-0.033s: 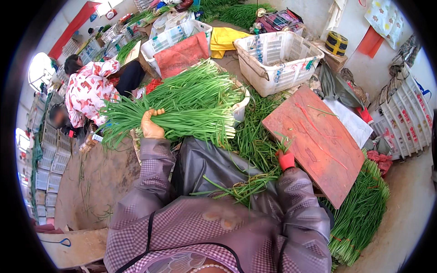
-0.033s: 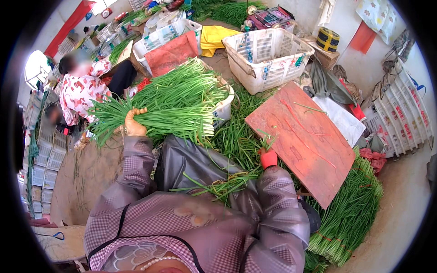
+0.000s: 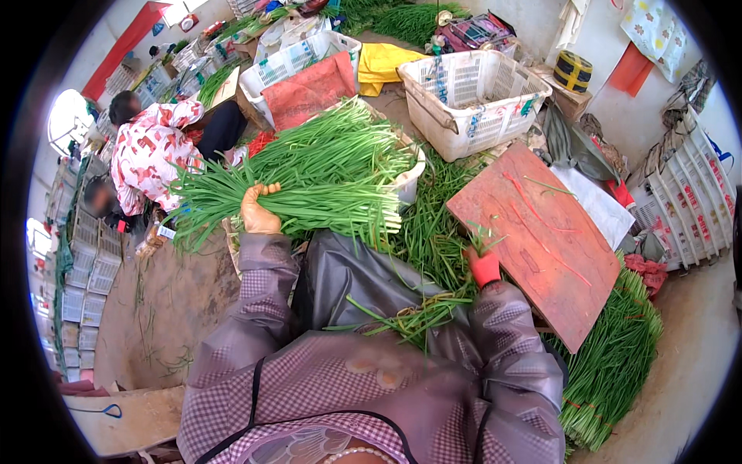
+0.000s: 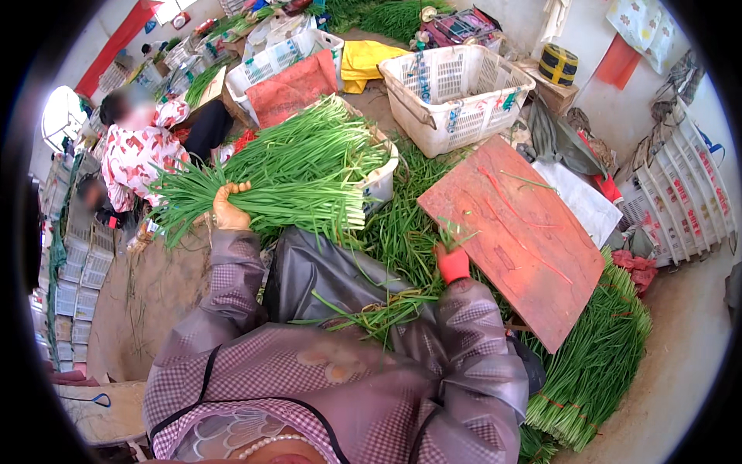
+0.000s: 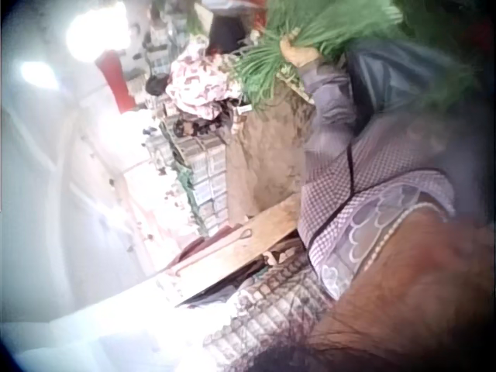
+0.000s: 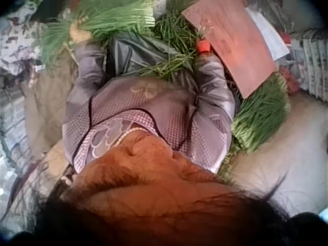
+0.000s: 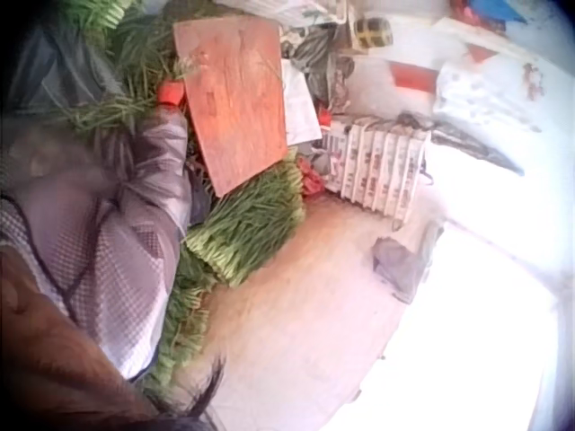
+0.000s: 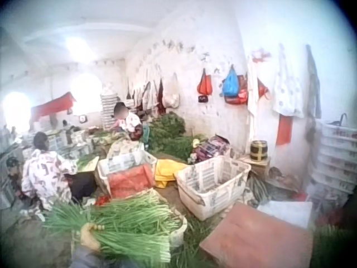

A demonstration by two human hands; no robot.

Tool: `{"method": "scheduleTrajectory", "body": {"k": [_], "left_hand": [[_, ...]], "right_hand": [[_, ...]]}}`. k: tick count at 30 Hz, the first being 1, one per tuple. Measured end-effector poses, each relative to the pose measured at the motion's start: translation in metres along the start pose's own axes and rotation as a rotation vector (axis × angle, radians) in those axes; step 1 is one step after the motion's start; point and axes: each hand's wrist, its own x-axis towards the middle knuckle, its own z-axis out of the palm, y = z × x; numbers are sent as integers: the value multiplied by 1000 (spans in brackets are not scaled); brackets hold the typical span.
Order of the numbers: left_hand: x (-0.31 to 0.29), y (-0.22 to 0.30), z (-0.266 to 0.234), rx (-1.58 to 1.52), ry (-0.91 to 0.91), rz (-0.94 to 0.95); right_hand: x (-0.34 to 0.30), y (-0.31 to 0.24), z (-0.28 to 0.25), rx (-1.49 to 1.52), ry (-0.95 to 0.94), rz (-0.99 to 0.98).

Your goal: The person bundles bunches of chives using red rubber bands on a wooden board, then lifts a white plastic crate and places it over a bin of chives.

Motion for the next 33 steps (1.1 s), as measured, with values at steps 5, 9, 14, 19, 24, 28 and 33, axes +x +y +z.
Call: {"method": "scheduleTrajectory", "body": {"k": [5,9,14,19,24,28,33], "left_hand": [[-9,9,-11,-27,42,19],[-22,-14,-9,-27,-11,-55],[-30,-11,-12,-84,-22,-106],[-25,-4,-11,-71,-29,-55],[-38,13,0,-98,-180,28],[-37,31,14,-245,-292,-6],[-41,31,18,-260,-427,-55]], "right_hand": [[-75,-214,73,-336,-399,-351],[-64,-230,125,-421,-224,-194],[-36,-209,155,61,-269,37],[-13,-131,133,5,-246,-158],[4,-62,70,28,-149,168],[-5,-16,-2,99,-76,261],[-77,-196,40,628,-399,-28]]}}
